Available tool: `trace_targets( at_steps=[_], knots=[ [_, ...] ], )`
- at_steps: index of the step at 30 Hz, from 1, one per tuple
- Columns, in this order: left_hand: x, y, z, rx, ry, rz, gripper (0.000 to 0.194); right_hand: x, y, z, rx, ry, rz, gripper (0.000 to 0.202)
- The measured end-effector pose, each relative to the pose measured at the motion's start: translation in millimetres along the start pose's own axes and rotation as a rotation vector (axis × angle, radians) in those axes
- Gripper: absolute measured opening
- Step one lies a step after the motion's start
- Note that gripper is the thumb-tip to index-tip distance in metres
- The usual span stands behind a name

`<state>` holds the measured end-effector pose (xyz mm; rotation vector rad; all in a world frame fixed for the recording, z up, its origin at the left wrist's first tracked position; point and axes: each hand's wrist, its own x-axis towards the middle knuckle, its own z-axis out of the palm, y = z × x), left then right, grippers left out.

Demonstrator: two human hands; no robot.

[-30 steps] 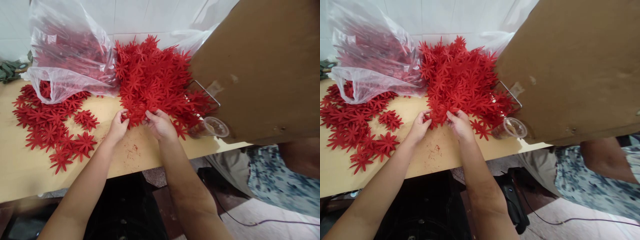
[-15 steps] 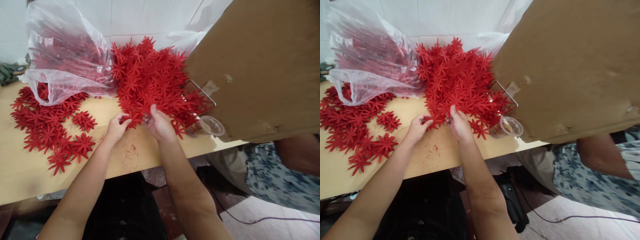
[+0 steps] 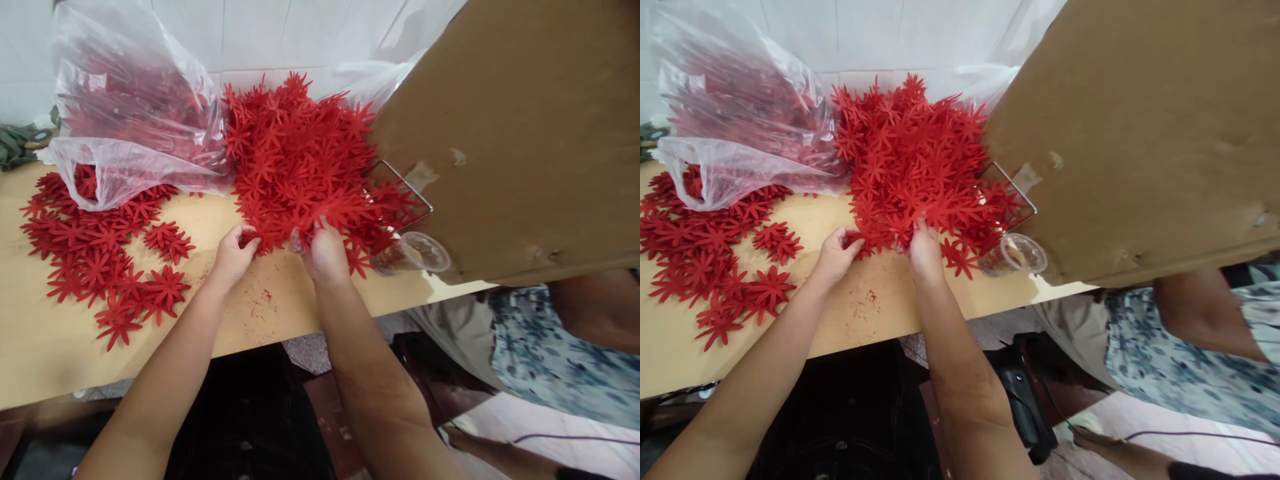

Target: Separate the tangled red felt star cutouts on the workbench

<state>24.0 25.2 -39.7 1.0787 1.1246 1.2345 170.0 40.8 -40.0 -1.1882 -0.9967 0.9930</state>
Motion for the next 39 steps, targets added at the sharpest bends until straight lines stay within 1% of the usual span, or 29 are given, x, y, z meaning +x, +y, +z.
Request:
trace_targets(
  at_steps=[2,3,5,6,9,11,14,16,19,22,25,29,32,34,36,37,39],
  knots=[
    [-0.5,0.6,0.0,0.012,-0.004,0.009,0.011,-2.0,0.1,2.1,0.052,0.039,0.055,0.043],
    [-0.9,1.0,0.1,0.017,-0.013,0.015,0.009,-3.4,-0.8,3.3,0.072,0.034,0.077,0.041],
    [-1.7,1.6,0.2,0.025,-0.036,0.02,0.007,-6.3,-4.2,5.8,0.096,-0.002,0.1,0.038],
    [-2.1,1.7,0.3,0.026,-0.047,0.022,0.006,-7.7,-6.5,7.1,0.117,-0.001,0.114,0.037],
    [-3.0,1.3,0.8,0.004,-0.068,0.04,0.004,-12.0,-13.0,10.8,0.173,0.05,0.151,0.037],
    [-3.4,1.2,1.3,-0.032,-0.084,0.041,0.002,-14.9,-15.2,13.1,0.159,0.051,0.15,0.036],
    [-3.9,2.0,2.1,-0.126,-0.137,0.021,0.013,-19.1,-14.8,16.6,0.082,0.0,0.115,0.031],
    [-3.9,2.8,2.4,-0.183,-0.167,0.009,0.021,-21.6,-13.3,19.3,0.036,-0.041,0.053,0.027],
    [-3.2,2.8,2.2,-0.156,-0.129,-0.005,0.024,-24.5,-11.6,23.7,0.006,-0.084,-0.074,0.022],
    [-2.2,1.6,1.5,-0.07,-0.068,-0.004,0.017,-25.0,-10.2,26.2,0.014,-0.092,-0.127,0.019],
    [-2.5,1.2,0.7,-0.035,-0.061,0.007,0.011,-20.2,-8.9,23.7,0.045,-0.007,-0.132,0.02],
    [-3.3,2.2,0.0,-0.004,-0.072,0.019,0.012,-5.2,-11.3,12.3,0.1,0.138,-0.037,0.022],
    [-1.9,1.1,0.4,-0.026,-0.057,0.015,0.016,6.4,-18.7,2.1,0.175,0.188,0.051,0.022],
    [-0.3,-0.8,0.9,-0.048,-0.05,0.013,0.017,10.4,-24.1,-2.5,0.212,0.2,0.074,0.022],
    [0.9,-2.5,1.1,-0.061,-0.052,0.011,0.018,9.5,-27.5,-3.5,0.17,0.172,0.07,0.025],
    [1.2,-2.9,1.1,-0.063,-0.056,0.01,0.017,7.2,-28.0,-2.4,0.124,0.127,0.069,0.028],
    [0.9,-2.5,0.8,-0.061,-0.06,0.02,0.017,0.2,-26.4,3.0,0.021,-0.025,0.081,0.034]
  ],
)
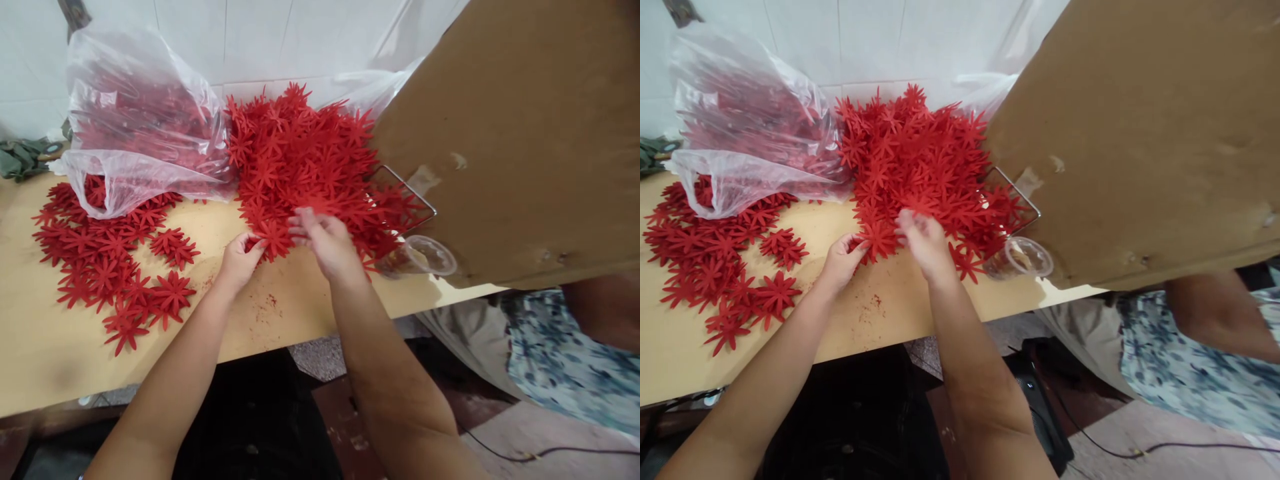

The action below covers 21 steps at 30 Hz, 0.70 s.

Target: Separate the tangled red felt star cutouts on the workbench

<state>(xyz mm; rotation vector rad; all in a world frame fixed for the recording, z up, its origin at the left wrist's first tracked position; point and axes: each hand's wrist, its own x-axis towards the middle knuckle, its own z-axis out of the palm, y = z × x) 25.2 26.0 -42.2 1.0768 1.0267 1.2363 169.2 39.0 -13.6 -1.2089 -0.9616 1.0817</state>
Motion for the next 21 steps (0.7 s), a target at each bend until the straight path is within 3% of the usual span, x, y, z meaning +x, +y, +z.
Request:
trace_targets(
  at_steps=[2,4,9,12,15,18,21],
  knots=[
    [-1.3,1.9,-0.3,0.021,-0.004,0.022,0.017,-6.9,4.7,8.0,-0.08,-0.145,0.015,0.037],
    [-3.2,4.9,-0.4,0.062,-0.017,0.03,0.015,-10.7,9.5,15.6,-0.119,-0.192,0.002,0.036],
    [-6.9,11.0,-0.3,0.19,-0.028,0.006,0.011,0.3,14.8,14.8,-0.172,0.04,-0.11,0.02],
    [-6.5,10.9,-0.2,0.223,-0.004,0.0,0.012,16.9,17.1,-2.4,-0.211,0.185,-0.185,0.016],
    [-4.9,8.3,-0.6,0.207,-0.004,0.015,0.012,29.7,20.3,-21.2,-0.305,0.271,-0.276,0.026],
    [-3.8,6.2,-1.3,0.166,0.011,0.024,0.012,26.1,19.2,-26.3,-0.484,0.279,-0.392,0.053],
    [-4.0,6.3,-1.6,0.119,0.029,0.027,0.011,6.9,13.7,-13.4,-0.545,0.108,-0.406,0.056]
  ],
)
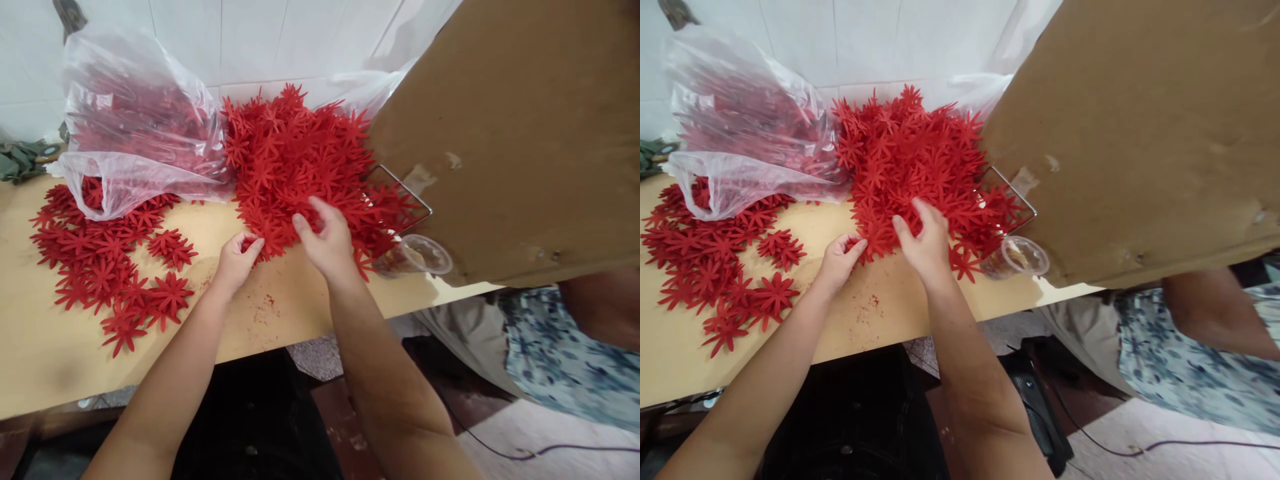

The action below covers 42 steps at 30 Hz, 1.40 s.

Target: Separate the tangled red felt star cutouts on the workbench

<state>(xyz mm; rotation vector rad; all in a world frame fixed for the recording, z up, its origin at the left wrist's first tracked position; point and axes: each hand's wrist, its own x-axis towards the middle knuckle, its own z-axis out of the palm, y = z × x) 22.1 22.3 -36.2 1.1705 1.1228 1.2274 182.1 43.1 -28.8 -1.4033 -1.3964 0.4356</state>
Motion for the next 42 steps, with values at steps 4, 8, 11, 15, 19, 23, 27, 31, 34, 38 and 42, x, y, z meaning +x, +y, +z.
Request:
trace_targets(
  at_steps=[4,8,11,15,19,23,27,31,34,38,42],
  knots=[
    [-2.0,2.7,-0.4,-0.027,-0.013,-0.01,0.008,-18.6,-22.5,14.8,0.275,-0.351,0.161,0.043],
    [-2.9,4.2,-0.7,-0.047,-0.031,-0.028,0.006,-21.6,-24.1,21.7,0.364,-0.329,0.239,0.035],
    [-2.0,3.4,-0.8,-0.052,-0.026,-0.023,0.005,-20.3,-21.0,19.6,0.337,-0.284,0.273,0.038],
    [-0.6,1.4,-0.8,-0.057,0.006,0.002,0.004,-19.9,-20.5,16.4,0.296,-0.189,0.285,0.048],
    [-0.2,0.3,0.2,-0.1,-0.023,-0.015,0.008,-19.5,-22.1,18.6,0.367,-0.168,0.271,0.049],
    [0.2,-1.1,2.2,-0.191,-0.097,-0.037,0.018,-20.6,-23.9,22.9,0.511,-0.243,0.324,0.045],
    [0.2,-2.7,2.6,-0.207,-0.122,-0.025,0.021,-24.5,-26.4,23.9,0.473,-0.268,0.305,0.038],
    [-0.2,-3.3,1.3,-0.153,-0.132,-0.011,0.013,-27.3,-26.1,23.3,0.385,-0.282,0.203,0.031],
    [-0.8,-3.2,0.6,-0.14,-0.167,-0.013,0.01,-26.4,-23.2,22.4,0.383,-0.244,0.227,0.032],
    [-2.1,-2.1,1.6,-0.143,-0.155,-0.016,0.014,-25.2,-21.0,19.2,0.357,-0.228,0.229,0.037],
    [-2.1,-1.1,2.8,-0.178,-0.153,-0.012,0.021,-26.9,-24.6,17.0,0.366,-0.271,0.207,0.037]
  ],
)
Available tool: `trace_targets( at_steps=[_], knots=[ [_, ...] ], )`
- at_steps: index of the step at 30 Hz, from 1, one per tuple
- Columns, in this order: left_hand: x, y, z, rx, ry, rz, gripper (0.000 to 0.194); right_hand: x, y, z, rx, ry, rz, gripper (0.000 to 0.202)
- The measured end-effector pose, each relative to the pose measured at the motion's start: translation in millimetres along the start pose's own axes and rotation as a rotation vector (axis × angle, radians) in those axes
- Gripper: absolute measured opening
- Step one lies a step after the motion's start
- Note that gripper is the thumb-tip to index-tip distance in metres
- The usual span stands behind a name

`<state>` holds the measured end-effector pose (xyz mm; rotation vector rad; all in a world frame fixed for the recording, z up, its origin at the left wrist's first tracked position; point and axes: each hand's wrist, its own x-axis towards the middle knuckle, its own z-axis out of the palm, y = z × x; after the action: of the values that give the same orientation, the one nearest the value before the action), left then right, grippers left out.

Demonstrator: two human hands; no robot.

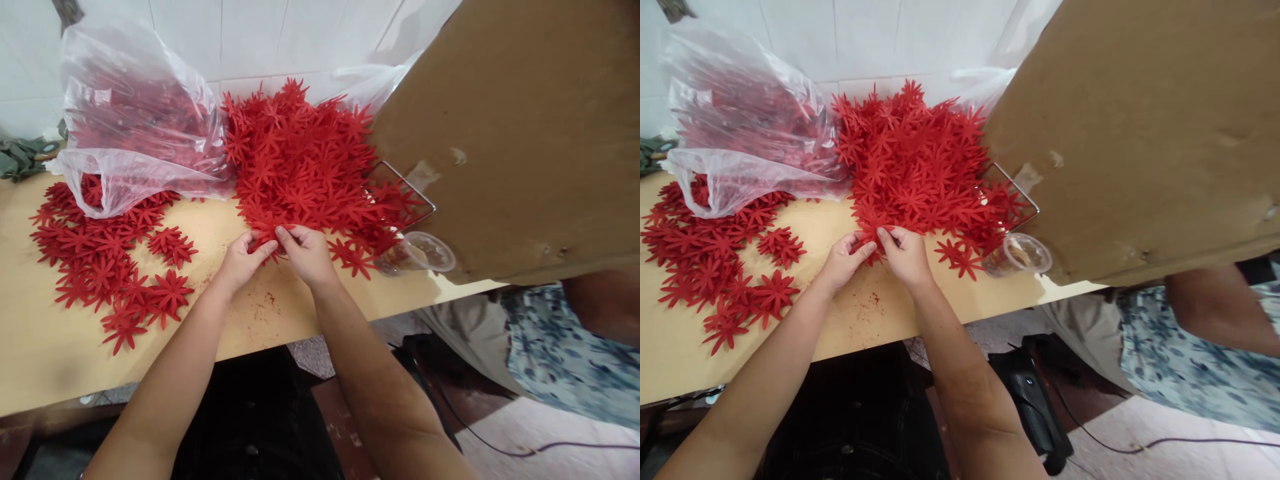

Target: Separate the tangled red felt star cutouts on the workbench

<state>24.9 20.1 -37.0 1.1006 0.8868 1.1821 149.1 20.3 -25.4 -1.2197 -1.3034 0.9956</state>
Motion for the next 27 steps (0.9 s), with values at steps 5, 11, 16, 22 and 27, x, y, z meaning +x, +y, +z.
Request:
trace_targets(
  at_steps=[5,11,16,22,27],
  knots=[
    [2.2,-1.5,-1.3,-0.015,0.024,0.003,0.018,-1.7,-4.5,2.0,-0.008,-0.028,-0.047,0.036],
    [1.3,-1.0,-1.2,0.01,-0.013,0.013,0.018,-0.6,-1.6,4.3,-0.022,0.075,-0.043,0.038],
    [0.7,-3.9,-2.5,0.029,-0.011,0.007,0.018,9.3,3.5,-3.7,0.049,0.251,-0.031,0.038],
    [1.1,-4.1,-2.1,0.041,0.033,-0.004,0.018,15.5,3.4,-20.5,0.129,0.271,0.072,0.04],
    [0.2,-1.1,-2.2,0.003,-0.026,0.003,0.022,4.5,2.4,-6.1,0.129,-0.079,0.101,0.044]
  ],
)
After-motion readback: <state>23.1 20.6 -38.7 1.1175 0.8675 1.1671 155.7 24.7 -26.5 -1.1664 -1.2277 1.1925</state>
